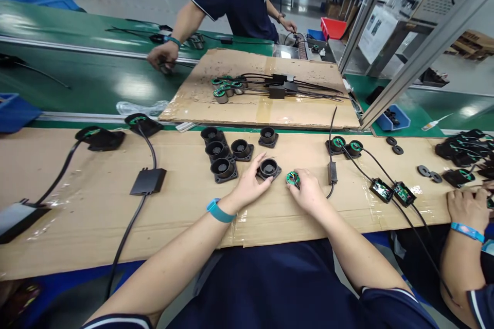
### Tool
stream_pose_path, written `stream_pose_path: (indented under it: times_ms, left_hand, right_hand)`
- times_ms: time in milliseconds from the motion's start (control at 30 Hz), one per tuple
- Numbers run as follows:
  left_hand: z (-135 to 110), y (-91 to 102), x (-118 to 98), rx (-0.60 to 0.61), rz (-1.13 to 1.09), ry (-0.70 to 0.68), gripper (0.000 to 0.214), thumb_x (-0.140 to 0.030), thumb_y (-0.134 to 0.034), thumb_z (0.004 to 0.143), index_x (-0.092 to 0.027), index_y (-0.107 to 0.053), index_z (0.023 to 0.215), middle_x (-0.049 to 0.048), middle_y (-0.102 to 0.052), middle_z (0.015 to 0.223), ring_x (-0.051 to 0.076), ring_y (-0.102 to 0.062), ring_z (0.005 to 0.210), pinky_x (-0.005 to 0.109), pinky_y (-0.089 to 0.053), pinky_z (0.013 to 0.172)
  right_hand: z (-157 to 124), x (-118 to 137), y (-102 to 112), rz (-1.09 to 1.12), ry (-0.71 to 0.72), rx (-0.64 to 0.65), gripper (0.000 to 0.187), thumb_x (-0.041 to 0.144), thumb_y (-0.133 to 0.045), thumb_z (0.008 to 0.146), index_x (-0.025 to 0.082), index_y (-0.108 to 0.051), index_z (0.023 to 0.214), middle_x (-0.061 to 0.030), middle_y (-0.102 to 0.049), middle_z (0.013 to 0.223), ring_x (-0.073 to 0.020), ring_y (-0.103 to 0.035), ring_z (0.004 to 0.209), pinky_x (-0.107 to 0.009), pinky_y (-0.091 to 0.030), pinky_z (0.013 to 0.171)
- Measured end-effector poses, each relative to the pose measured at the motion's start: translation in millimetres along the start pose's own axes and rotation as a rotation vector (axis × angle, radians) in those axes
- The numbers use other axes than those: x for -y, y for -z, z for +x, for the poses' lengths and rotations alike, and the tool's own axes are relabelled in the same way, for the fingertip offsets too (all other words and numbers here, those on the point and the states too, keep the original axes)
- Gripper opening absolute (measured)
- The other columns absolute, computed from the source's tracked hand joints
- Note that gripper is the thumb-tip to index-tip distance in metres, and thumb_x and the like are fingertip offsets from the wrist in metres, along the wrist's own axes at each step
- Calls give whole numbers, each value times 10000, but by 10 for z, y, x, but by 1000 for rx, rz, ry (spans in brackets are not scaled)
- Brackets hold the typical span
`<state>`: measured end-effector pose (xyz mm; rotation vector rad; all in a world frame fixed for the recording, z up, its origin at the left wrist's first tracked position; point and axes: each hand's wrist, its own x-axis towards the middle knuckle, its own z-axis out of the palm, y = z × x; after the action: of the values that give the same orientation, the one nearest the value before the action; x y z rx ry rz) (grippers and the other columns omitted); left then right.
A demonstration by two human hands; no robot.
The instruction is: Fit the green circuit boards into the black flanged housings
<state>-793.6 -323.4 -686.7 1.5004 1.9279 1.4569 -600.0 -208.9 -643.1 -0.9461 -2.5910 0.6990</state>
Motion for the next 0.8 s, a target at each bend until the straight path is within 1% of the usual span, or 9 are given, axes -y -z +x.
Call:
stream_pose_path:
  times_ms: [100,167,267,333,500,567,633,733,800]
  left_hand:
    - [-2,0,1,-59,30,53,751,-335,-803,778,-194,-448,1424,146,-593,1388,297,-570,1295,490,-459,1120]
    - [4,4,-14,-101,75,54,781,-381,-867,709,-190,-496,1369,140,-616,1337,312,-581,1262,509,-467,1103]
    - [16,23,-45,-39,48,-38,642,-324,-811,770,-199,-536,1337,127,-613,1362,289,-564,1298,492,-441,1141]
    - [17,32,-56,-3,3,-61,541,-280,-754,820,-206,-557,1318,113,-616,1384,262,-565,1313,467,-431,1158]
    - [-7,8,-49,-74,-49,33,528,-321,-791,797,-206,-583,1268,99,-680,1306,263,-644,1218,460,-507,1082]
    - [-10,-3,-48,-107,-19,25,552,-315,-806,784,-206,-588,1279,96,-694,1288,265,-661,1191,462,-521,1068]
    - [-7,-7,-53,-116,16,-13,549,-302,-806,789,-208,-598,1288,96,-696,1291,264,-661,1194,464,-514,1081]
    - [-6,-5,-66,-107,37,-81,490,-313,-793,810,-202,-622,1255,104,-701,1277,267,-657,1202,469,-512,1088]
    - [-17,-8,-74,-108,34,-120,491,-345,-783,826,-196,-614,1262,116,-699,1276,271,-658,1202,474,-522,1080]
  right_hand:
    - [26,9,29,-13,-49,8,343,291,-737,806,153,-696,1117,-131,-735,1054,-271,-695,1002,-412,-551,925]
    - [30,-1,13,-16,-54,-11,359,307,-728,811,150,-693,1131,-136,-732,1077,-275,-691,1025,-416,-546,941]
    - [26,-30,-41,-3,-33,-50,426,324,-708,820,144,-666,1204,-153,-707,1172,-284,-669,1099,-434,-526,988]
    - [32,-47,-74,13,-46,-62,440,336,-713,813,143,-666,1206,-152,-705,1177,-284,-666,1100,-439,-524,990]
    - [80,-51,-115,57,-117,-106,457,336,-740,782,137,-676,1188,-145,-717,1143,-276,-669,1061,-428,-529,967]
    - [82,-13,-105,76,-122,-126,393,334,-742,778,141,-701,1118,-124,-727,1067,-264,-674,997,-416,-536,941]
    - [60,70,-68,117,-115,-185,360,352,-744,779,145,-711,1072,-104,-728,992,-243,-674,899,-402,-547,896]
    - [-8,266,14,203,-80,-342,433,418,-726,819,146,-689,1153,-79,-715,916,-187,-622,698,-376,-563,784]
    - [-51,401,43,237,-35,-407,483,448,-717,844,156,-660,1225,-63,-706,889,-161,-571,614,-364,-567,733]
